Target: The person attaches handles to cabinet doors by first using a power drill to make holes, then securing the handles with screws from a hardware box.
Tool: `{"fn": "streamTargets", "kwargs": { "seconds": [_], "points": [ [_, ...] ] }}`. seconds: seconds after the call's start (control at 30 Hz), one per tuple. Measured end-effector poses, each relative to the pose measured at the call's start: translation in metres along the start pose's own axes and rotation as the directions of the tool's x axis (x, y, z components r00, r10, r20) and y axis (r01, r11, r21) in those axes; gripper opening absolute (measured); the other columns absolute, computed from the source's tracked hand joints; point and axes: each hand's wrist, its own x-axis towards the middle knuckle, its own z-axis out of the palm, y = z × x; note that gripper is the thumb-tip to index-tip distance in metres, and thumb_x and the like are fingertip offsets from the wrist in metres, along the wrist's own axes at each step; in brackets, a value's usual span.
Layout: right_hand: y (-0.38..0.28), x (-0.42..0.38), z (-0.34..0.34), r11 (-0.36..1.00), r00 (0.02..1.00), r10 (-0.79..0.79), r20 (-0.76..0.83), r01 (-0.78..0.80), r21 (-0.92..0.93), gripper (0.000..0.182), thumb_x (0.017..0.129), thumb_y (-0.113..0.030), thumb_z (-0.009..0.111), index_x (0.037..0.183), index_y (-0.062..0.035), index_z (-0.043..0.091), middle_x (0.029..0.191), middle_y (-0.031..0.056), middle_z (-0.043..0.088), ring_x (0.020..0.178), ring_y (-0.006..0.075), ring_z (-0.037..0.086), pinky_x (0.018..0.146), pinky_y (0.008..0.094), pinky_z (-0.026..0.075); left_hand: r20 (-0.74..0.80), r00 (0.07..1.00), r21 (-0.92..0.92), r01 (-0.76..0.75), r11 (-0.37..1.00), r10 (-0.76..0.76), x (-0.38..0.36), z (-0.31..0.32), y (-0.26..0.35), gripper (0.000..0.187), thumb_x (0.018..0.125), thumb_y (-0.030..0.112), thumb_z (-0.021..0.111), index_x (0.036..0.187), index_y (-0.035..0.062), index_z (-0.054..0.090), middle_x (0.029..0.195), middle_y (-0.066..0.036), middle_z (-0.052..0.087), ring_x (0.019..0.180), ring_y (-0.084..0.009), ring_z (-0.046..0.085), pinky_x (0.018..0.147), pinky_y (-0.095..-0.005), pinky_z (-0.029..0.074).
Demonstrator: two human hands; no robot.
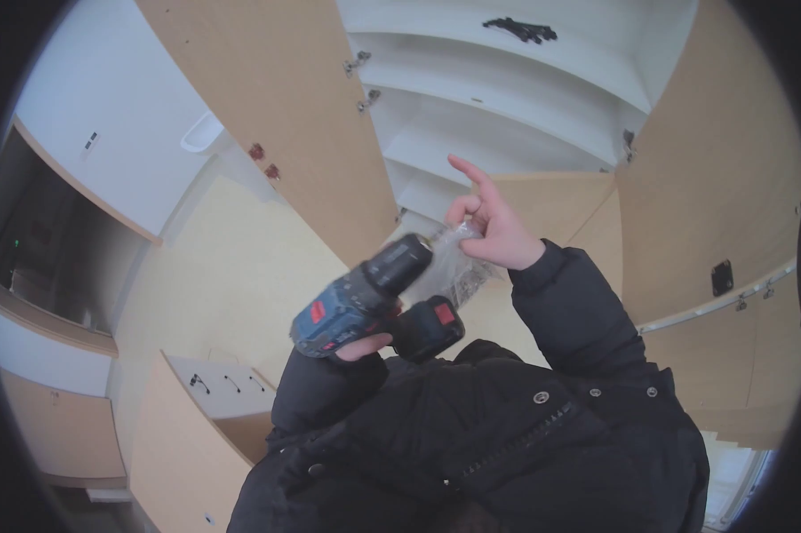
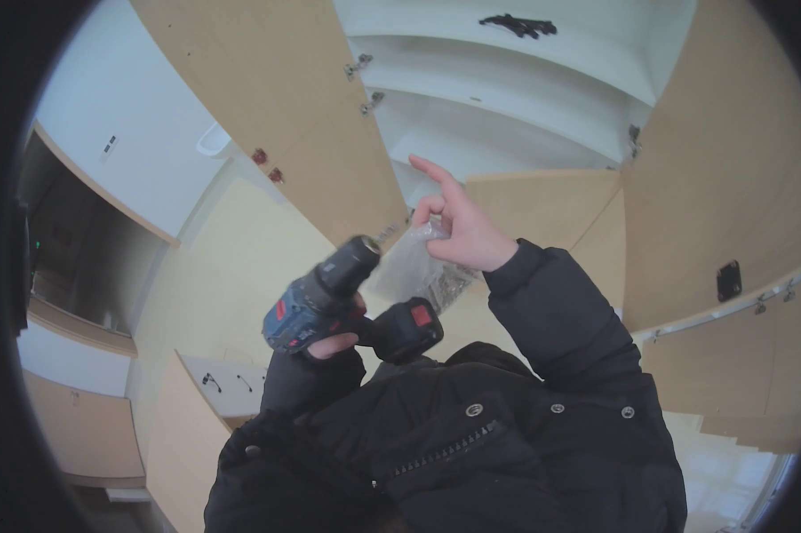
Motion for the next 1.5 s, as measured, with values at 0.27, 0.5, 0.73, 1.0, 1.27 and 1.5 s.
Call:
{"fn": "streamTargets", "kwargs": {
  "seconds": [0.27, 0.5, 0.73, 1.0, 1.27, 1.5],
  "points": [
    [0.004, 0.119, 0.058, 0.94, 0.937, -0.175, 0.302, 0.068, 0.334, 0.086, 0.066, -0.002, 0.067, 0.132, -0.0104, 0.012, 0.076, 0.0069, 0.056, 0.069, 0.0127, 0.055, 0.057, 0.0173, 0.041, -0.15, 0.926, -0.805, -0.318, 0.502, 0.346, 0.033, -0.05, -0.072, 0.079, 0.059, 0.05, 0.047, 0.12, 0.0027, 0.031, 0.11, -0.015, 0.035, 0.104, -0.0268, 0.031, 0.088, -0.0397, 0.027],
    [0.015, 0.182, 0.08, 0.964, 0.934, -0.12, 0.336, 0.029, 0.264, 0.077, 0.067, 0.008, 0.056, 0.131, -0.0079, 0.017, 0.076, 0.0063, 0.059, 0.075, 0.0171, 0.058, 0.067, 0.0223, 0.046, 0.177, 0.981, -0.645, 0.053, 0.763, 0.082, 0.02, -0.083, -0.127, 0.054, 0.07, 0.011, 0.064, 0.116, 0.0059, 0.035, 0.106, -0.016, 0.05, 0.097, -0.0322, 0.051, 0.083, -0.0446, 0.04],
    [0.016, 0.25, -0.004, 0.94, 0.845, -0.087, 0.528, 0.245, -0.238, 0.05, 0.074, -0.019, 0.062, 0.12, -0.0118, 0.042, 0.109, 0.0037, 0.049, 0.103, 0.0178, 0.045, 0.091, 0.0298, 0.032, 0.073, 0.977, -0.292, 0.213, 0.932, -0.2, 0.019, -0.1, -0.138, 0.032, 0.065, 0.012, 0.065, 0.095, 0.0066, 0.056, 0.081, -0.007, 0.059, 0.074, -0.0219, 0.057, 0.069, -0.0318, 0.045],
    [0.019, 0.34, -0.317, 0.125, 0.966, 0.088, -0.244, -0.254, -0.959, 0.071, 0.066, -0.035, 0.058, 0.126, -0.0088, 0.03, 0.123, 0.0159, 0.033, 0.113, 0.0273, 0.034, 0.095, 0.033, 0.027, -0.628, 0.777, 0.187, 0.21, 0.96, -0.047, 0.049, -0.102, -0.125, 0.021, 0.059, 0.031, 0.063, 0.066, 0.012, 0.059, 0.06, 0.001, 0.057, 0.056, -0.0185, 0.054, 0.06, -0.0275, 0.043],
    [0.025, 0.367, -0.366, -0.271, 0.618, 0.621, -0.482, -0.408, -0.872, 0.083, 0.055, -0.02, 0.054, 0.126, -0.0152, 0.01, 0.087, 0.0146, 0.047, 0.066, 0.0233, 0.048, 0.053, 0.0309, 0.036, -0.677, 0.213, -0.522, 0.535, 0.664, -0.704, -0.122, -0.047, -0.202, 0.037, 0.062, 0.006, 0.056, 0.099, 0.0019, 0.057, 0.1, -0.009, 0.055, 0.092, -0.0209, 0.051, 0.087, -0.0315, 0.039],
    [0.05, 0.364, -0.395, -0.31, 0.695, 0.531, -0.485, -0.373, -0.874, 0.029, 0.062, -0.011, 0.049, 0.09, -0.0055, 0.046, 0.084, 0.0093, 0.055, 0.074, 0.0227, 0.053, 0.059, 0.0304, 0.041, -0.756, 0.182, -0.438, 0.573, 0.693, -0.628, 0.0, -0.079, -0.096, 0.035, 0.057, 0.005, 0.052, 0.092, 0.0021, 0.056, 0.09, -0.009, 0.055, 0.084, -0.0212, 0.051, 0.082, -0.033, 0.039]
  ]
}}
